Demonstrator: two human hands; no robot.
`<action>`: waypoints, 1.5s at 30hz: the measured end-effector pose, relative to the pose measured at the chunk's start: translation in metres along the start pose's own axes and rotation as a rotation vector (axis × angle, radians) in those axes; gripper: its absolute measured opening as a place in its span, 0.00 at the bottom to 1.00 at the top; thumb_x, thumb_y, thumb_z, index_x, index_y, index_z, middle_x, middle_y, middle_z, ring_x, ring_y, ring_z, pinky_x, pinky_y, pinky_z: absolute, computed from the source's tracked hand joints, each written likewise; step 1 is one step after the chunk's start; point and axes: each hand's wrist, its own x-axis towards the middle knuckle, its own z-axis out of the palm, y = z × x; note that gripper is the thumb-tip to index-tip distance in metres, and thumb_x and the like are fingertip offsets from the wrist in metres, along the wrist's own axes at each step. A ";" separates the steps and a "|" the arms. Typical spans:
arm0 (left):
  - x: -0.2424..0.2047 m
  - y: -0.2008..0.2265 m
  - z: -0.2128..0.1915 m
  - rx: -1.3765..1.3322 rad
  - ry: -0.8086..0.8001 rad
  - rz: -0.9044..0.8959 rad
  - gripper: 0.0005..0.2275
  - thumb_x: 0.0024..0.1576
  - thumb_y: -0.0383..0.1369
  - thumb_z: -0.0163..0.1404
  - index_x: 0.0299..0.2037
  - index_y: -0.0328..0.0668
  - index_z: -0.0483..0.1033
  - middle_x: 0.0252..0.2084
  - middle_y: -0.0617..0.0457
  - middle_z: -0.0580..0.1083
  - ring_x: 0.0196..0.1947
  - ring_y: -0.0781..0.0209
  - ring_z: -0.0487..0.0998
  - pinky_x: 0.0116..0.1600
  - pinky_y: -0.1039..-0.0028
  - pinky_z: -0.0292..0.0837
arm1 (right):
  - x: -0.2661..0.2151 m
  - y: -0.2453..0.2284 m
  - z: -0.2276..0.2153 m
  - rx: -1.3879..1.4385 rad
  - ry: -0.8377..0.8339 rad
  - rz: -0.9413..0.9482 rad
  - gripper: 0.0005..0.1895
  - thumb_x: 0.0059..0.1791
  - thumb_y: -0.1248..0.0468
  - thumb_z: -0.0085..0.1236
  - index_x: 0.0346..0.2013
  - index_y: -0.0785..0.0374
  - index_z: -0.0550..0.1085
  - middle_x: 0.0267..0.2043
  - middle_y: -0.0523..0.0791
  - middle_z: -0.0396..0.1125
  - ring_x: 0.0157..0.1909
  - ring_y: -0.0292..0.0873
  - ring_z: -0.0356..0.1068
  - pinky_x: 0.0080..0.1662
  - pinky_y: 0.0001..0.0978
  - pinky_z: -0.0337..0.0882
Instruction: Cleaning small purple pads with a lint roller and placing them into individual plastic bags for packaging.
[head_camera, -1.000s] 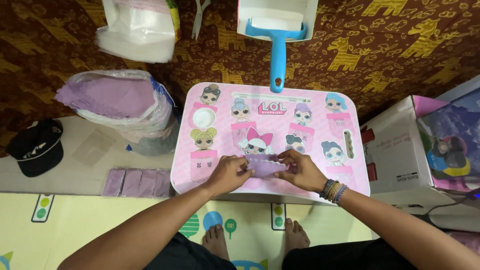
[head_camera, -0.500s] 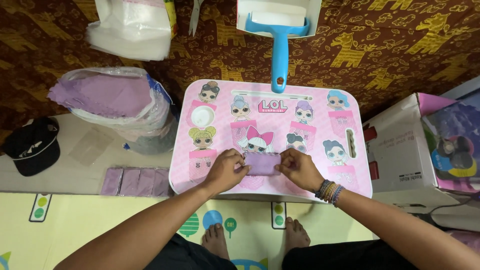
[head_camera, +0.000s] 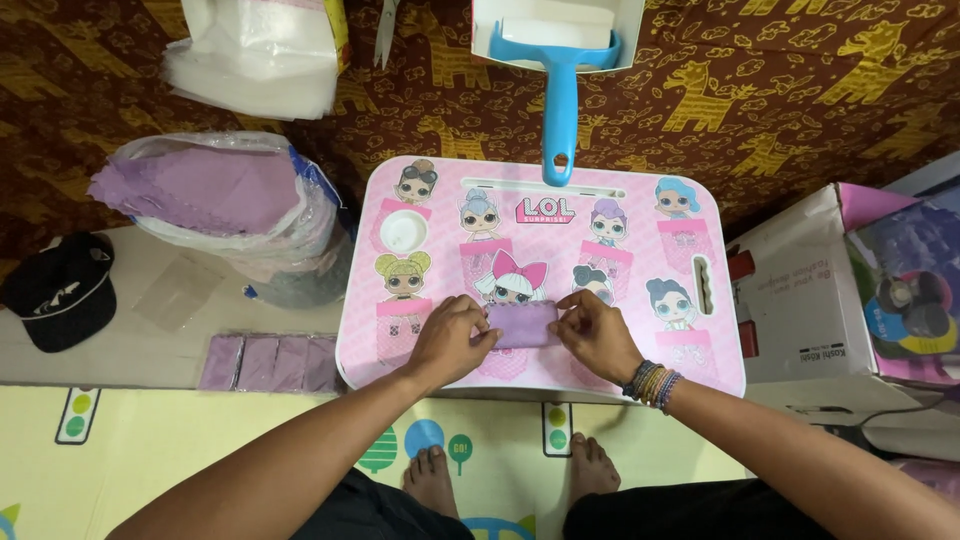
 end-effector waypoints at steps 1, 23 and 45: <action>0.000 0.001 -0.001 0.002 -0.006 -0.005 0.08 0.53 0.37 0.59 0.29 0.41 0.80 0.36 0.50 0.74 0.42 0.46 0.76 0.47 0.61 0.71 | 0.000 -0.002 0.000 -0.005 0.017 -0.015 0.13 0.45 0.68 0.62 0.44 0.63 0.75 0.27 0.48 0.77 0.30 0.45 0.74 0.38 0.35 0.73; 0.001 -0.001 -0.001 -0.001 -0.026 -0.034 0.10 0.55 0.38 0.57 0.29 0.41 0.80 0.37 0.48 0.75 0.43 0.46 0.77 0.48 0.62 0.71 | 0.001 0.000 0.006 -0.099 0.008 -0.041 0.13 0.46 0.62 0.63 0.44 0.59 0.74 0.28 0.47 0.75 0.31 0.50 0.76 0.39 0.43 0.74; 0.003 0.007 -0.012 0.151 -0.004 -0.013 0.13 0.53 0.41 0.58 0.41 0.42 0.75 0.43 0.48 0.71 0.48 0.47 0.73 0.50 0.60 0.69 | 0.002 -0.009 0.002 -0.588 -0.073 -0.263 0.13 0.49 0.59 0.55 0.48 0.49 0.77 0.34 0.43 0.71 0.39 0.50 0.76 0.43 0.44 0.72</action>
